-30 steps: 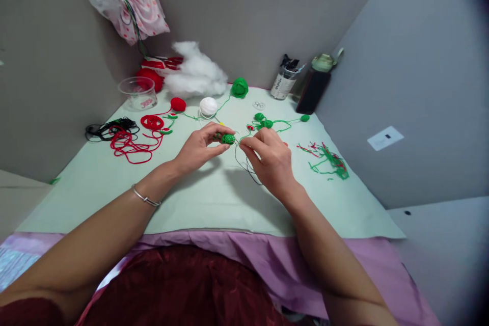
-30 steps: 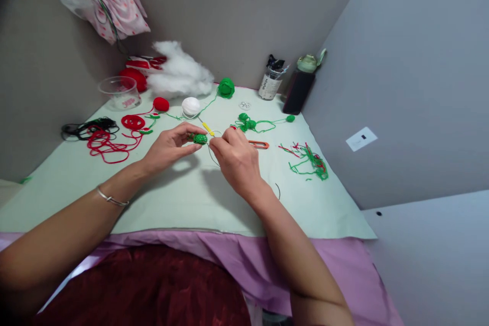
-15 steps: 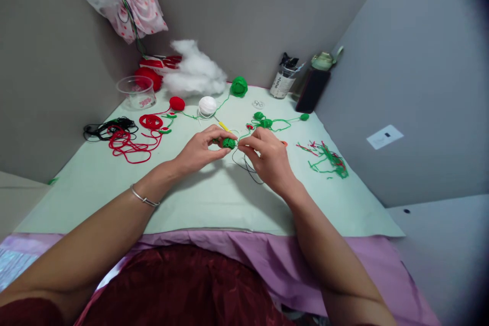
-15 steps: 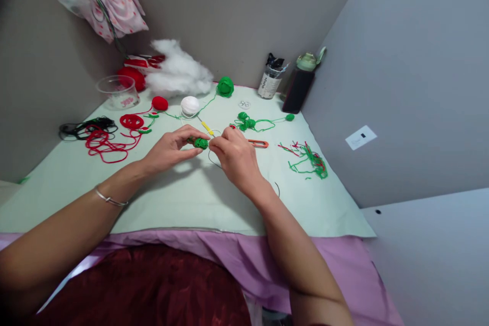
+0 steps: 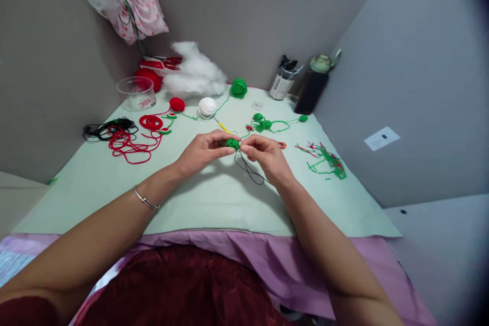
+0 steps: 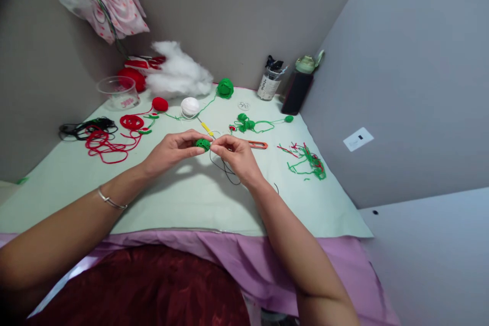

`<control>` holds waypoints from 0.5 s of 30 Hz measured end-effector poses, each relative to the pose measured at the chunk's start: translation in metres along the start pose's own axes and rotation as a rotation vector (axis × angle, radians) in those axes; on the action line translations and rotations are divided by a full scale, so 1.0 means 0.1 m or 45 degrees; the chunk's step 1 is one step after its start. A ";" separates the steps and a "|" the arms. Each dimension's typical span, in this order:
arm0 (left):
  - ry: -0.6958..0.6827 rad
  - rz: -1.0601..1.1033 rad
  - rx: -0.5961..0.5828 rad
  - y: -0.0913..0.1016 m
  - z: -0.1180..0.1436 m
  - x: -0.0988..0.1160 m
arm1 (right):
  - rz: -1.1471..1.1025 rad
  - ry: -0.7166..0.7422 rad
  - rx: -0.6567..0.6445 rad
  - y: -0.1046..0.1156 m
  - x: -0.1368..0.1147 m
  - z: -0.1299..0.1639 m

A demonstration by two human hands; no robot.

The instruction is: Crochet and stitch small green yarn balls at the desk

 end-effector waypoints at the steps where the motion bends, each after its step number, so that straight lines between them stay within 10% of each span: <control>1: -0.002 0.002 0.009 -0.01 0.00 -0.01 | -0.044 -0.031 -0.005 -0.02 0.01 0.00; 15: -0.095 -0.147 0.187 -0.01 0.00 -0.07 | 0.421 0.150 0.234 -0.12 -0.08 0.08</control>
Point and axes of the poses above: each hand's wrist, its own z-axis away from the middle knuckle, its own y-axis out of the back of the hand, x = y × z, the point moved 3 cm from there along -z, towards the middle knuckle, and after that the axes turned 10 degrees about z, right-handed, at the moved point
